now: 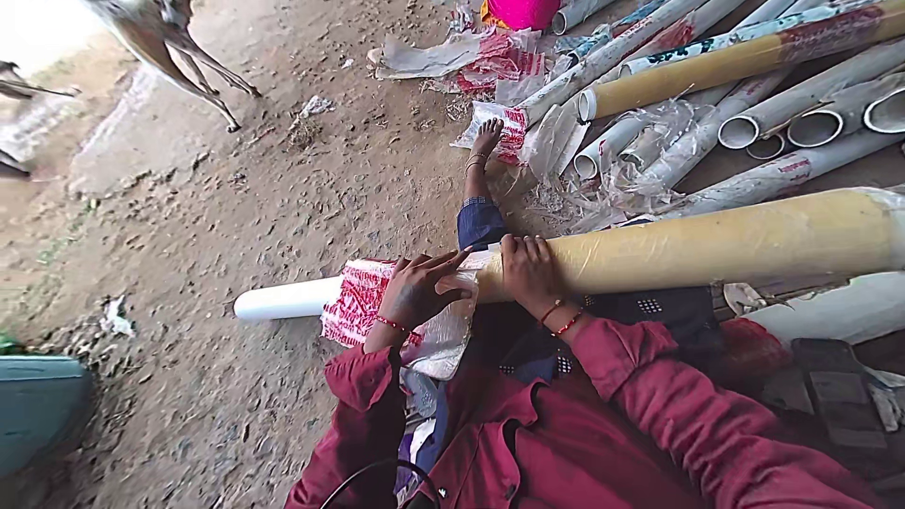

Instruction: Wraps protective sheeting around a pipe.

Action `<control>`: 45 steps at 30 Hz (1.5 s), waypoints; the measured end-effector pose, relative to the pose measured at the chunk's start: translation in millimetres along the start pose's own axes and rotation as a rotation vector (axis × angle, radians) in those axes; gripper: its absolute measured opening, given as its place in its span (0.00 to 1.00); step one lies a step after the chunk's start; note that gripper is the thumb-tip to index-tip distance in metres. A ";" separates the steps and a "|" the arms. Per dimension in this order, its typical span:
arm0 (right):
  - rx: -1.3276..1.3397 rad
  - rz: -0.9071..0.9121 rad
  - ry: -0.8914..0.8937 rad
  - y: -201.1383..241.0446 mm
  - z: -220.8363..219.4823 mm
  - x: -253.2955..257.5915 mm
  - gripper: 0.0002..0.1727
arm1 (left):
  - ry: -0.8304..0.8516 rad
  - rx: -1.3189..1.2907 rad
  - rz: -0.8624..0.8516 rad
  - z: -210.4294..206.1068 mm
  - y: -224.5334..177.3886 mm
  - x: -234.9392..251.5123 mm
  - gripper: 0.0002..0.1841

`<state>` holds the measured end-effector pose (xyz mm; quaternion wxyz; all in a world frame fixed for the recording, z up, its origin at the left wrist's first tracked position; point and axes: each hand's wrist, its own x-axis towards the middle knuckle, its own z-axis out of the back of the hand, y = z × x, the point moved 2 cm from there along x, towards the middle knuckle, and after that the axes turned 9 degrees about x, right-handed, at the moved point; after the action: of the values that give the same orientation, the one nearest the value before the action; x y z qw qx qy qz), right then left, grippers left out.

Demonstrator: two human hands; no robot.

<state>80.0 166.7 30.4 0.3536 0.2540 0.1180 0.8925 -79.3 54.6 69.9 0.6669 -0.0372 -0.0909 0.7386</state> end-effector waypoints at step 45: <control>-0.063 -0.396 0.253 10.4 17.9 63.5 0.23 | 0.102 -0.389 0.824 -68.3 137.3 -2.0 0.31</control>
<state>44.2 203.6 73.1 0.5119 0.1010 0.1811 0.8337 -201.4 45.4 -22.5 0.3016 -0.2313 -0.1727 0.9087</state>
